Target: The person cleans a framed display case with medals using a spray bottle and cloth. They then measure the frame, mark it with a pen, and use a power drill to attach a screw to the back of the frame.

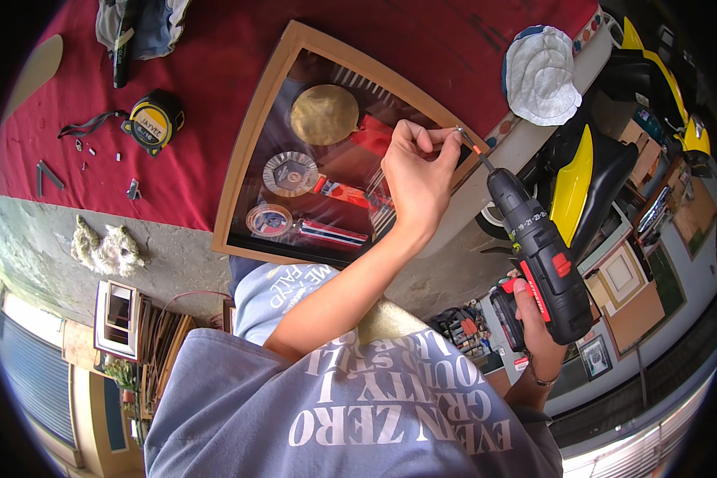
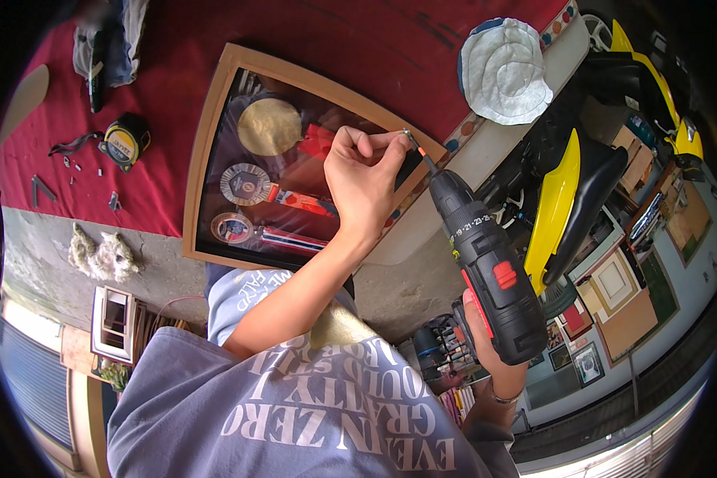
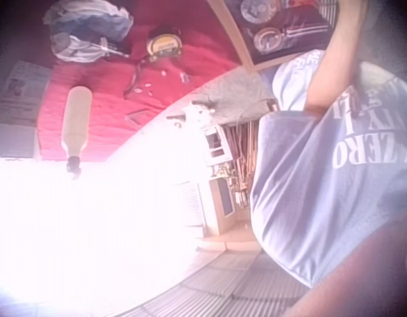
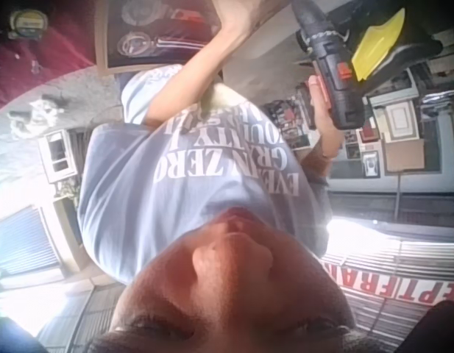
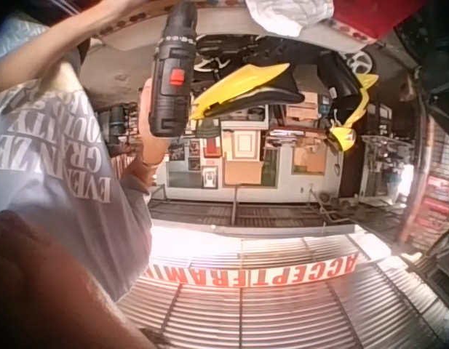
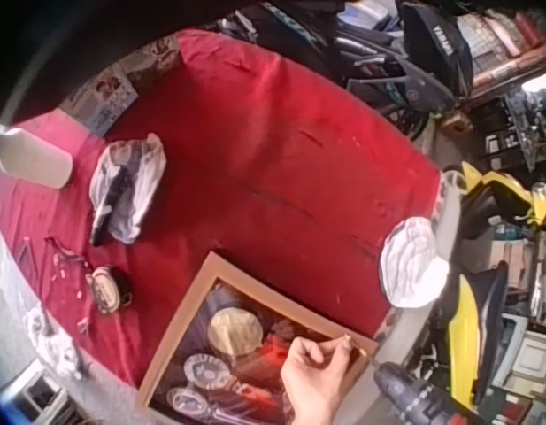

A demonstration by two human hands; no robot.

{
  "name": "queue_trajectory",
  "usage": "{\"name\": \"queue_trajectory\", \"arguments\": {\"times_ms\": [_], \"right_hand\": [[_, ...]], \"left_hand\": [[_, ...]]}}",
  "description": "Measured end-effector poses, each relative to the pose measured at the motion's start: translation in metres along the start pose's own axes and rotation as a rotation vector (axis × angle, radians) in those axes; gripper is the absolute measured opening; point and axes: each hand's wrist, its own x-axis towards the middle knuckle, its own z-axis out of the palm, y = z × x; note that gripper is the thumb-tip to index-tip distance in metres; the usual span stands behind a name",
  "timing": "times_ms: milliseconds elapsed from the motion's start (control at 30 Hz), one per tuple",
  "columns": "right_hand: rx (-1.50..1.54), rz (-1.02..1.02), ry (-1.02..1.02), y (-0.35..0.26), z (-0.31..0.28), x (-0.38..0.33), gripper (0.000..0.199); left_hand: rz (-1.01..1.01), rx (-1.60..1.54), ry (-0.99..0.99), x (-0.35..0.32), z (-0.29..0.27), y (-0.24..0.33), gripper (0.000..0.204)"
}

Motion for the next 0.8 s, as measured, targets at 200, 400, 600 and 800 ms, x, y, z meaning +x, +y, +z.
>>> {"name": "queue_trajectory", "arguments": {"times_ms": [200,400,600,800], "right_hand": [[0.029,0.104,-0.038,-0.010,-0.016,0.004,0.028],[-0.176,-0.079,-0.031,-0.006,-0.024,0.006,0.030],[-0.190,-0.238,-0.050,-0.013,-0.028,0.019,0.029],[-0.260,-0.302,-0.084,-0.017,-0.028,0.022,0.026]], "left_hand": [[-0.011,0.012,0.011,0.000,0.001,0.000,0.038],[-0.011,0.017,0.016,0.000,0.000,-0.001,0.038],[-0.023,-0.011,0.012,-0.001,0.000,0.001,0.039],[-0.031,-0.082,0.009,-0.001,0.000,-0.004,0.039]]}}
